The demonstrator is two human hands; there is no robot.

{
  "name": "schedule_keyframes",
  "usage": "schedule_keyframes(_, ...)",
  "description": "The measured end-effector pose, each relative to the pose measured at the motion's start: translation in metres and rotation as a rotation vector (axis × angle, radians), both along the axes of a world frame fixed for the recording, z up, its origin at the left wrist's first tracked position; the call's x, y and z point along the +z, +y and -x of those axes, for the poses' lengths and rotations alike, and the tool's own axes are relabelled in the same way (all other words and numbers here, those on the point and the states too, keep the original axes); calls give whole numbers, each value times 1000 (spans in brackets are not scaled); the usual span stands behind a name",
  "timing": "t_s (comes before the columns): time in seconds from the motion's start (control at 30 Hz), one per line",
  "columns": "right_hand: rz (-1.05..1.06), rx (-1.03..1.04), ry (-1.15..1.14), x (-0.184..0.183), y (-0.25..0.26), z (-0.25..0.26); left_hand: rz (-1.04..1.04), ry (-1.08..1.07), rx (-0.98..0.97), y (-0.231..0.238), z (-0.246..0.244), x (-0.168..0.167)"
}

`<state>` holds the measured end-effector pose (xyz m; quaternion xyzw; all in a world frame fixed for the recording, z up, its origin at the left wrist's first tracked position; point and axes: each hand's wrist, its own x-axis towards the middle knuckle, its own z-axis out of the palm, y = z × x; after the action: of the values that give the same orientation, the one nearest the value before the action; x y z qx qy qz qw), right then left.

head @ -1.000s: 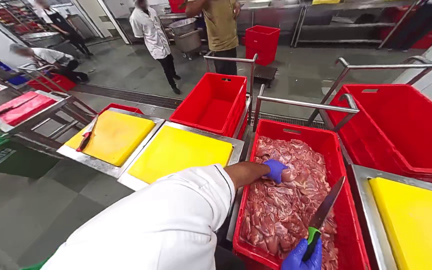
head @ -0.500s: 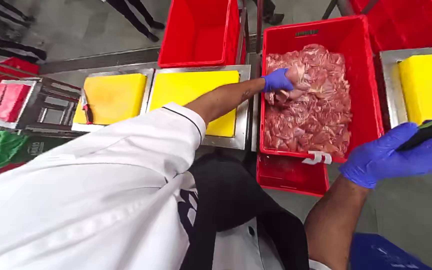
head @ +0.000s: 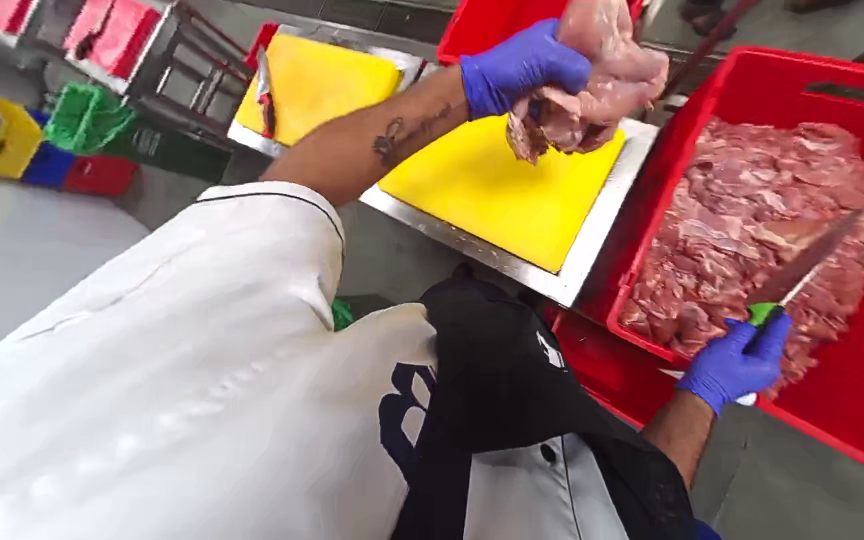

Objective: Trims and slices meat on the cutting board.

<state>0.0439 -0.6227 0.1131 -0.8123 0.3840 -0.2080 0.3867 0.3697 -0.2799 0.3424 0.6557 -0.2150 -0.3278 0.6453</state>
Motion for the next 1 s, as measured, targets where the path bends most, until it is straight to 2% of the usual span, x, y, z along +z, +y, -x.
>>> schedule_keyframes(0.1, 65, 5, 27, -1, 3, -6, -64, 65, 147, 85, -4, 21)
schedule_keyframes(0.17, 38, 11, 7, -3, 3, -5, -130, 127, 234, 137, -10, 10)
schedule_keyframes(0.23, -9, 13, -22, 2, 9, -8, -319, 80, 334, 178, -17, -27)
schedule_keyframes(0.33, -67, 21, -56, 20, 34, -17, -863, -199, 406, 227, -32, -133)
schedule_keyframes(0.37, -76, 38, -68, 26, 44, -22, -979, -272, 434, 238, -37, -162)
schedule_keyframes(0.4, -84, 55, -79, 32, 57, -27, -1036, -322, 437, 245, -41, -177)
schedule_keyframes(0.47, -112, 108, -135, 40, 82, -34, -1038, -363, 366, 250, -49, -178)
schedule_keyframes(0.57, -167, 209, -192, 53, 128, -42, -1151, -393, 196, 261, -62, -151)
schedule_keyframes(0.63, -223, 257, -170, 60, 170, -42, -1239, -547, 215, 263, -79, -134)
schedule_keyframes(0.67, -253, 274, -155, 62, 190, -41, -1219, -660, 212, 259, -91, -129)
schedule_keyframes(0.73, -326, 340, -86, 62, 228, -37, -1114, -803, 43, 243, -111, -131)
schedule_keyframes(0.8, -409, 410, 1, 59, 260, -35, -1140, -785, -211, 225, -119, -138)
schedule_keyframes(0.87, -451, 452, 71, 57, 281, -34, -1284, -740, -379, 212, -126, -137)
schedule_keyframes(0.93, -473, 459, 68, 54, 291, -26, -1386, -731, -418, 211, -131, -133)
schedule_keyframes(1.0, -505, 452, 42, 50, 293, -17, -1364, -701, -337, 227, -135, -134)
